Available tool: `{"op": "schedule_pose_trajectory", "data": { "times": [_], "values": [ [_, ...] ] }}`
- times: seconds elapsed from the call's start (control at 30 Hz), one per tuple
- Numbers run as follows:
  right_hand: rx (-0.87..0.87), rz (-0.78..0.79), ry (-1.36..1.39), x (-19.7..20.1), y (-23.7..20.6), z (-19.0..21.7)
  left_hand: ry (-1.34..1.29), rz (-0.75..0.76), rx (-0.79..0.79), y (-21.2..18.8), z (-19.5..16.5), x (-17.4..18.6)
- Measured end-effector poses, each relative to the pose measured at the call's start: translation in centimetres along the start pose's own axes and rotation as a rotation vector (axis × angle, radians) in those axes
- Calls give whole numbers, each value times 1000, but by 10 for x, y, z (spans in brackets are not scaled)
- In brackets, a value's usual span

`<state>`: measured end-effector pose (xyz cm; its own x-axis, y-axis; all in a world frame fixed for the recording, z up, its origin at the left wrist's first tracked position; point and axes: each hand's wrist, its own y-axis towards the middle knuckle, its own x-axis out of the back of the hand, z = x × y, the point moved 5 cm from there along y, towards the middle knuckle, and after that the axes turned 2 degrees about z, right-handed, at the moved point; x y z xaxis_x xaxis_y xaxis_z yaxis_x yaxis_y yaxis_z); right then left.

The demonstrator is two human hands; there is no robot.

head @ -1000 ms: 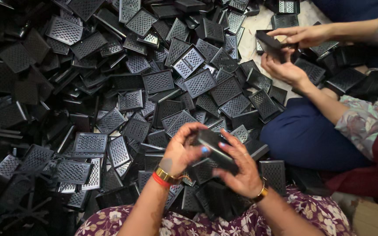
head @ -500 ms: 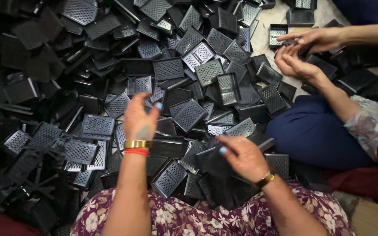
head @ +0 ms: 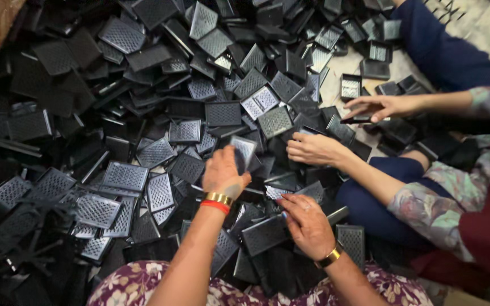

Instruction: The person sits on the floor among a large pile of black perforated plastic parts and picks up individual parts one at a time, turning them over in both hands and placing them back on the pile. Other people nearby handle the same parts in the same way.

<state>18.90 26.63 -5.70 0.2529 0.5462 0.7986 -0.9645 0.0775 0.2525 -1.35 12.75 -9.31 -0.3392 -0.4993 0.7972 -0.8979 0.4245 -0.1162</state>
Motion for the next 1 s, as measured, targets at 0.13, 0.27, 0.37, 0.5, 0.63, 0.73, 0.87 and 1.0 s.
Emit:
{"op": "schedule_pose_trajectory", "data": {
  "times": [0.13, 0.27, 0.37, 0.5, 0.63, 0.73, 0.87, 1.0],
  "values": [
    [-52, -70, 59, 3, 15, 12, -304, -323, -119, -15, -14, 67],
    [-26, -78, 23, -2, 75, 22, -1096, -392, -190, -29, -17, 104],
    [32, -163, -151, -5, 157, 29, -1413, -419, -201, -34, -6, 121],
    [-109, -19, -577, -15, 241, 35, -1663, -341, -140, -29, 17, 133],
    [-175, 168, -674, -24, 266, 42, -1688, -188, -122, -29, 23, 136],
    [-10, -35, -489, -21, 244, 52, -1642, -9, -214, -28, 13, 126],
    [-379, -152, 468, -3, 139, 27, -1655, 34, -313, -18, -5, 88],
    [-706, -294, 1209, 18, 40, 0, -1175, -3, -243, -10, -27, 17]
  ]
}}
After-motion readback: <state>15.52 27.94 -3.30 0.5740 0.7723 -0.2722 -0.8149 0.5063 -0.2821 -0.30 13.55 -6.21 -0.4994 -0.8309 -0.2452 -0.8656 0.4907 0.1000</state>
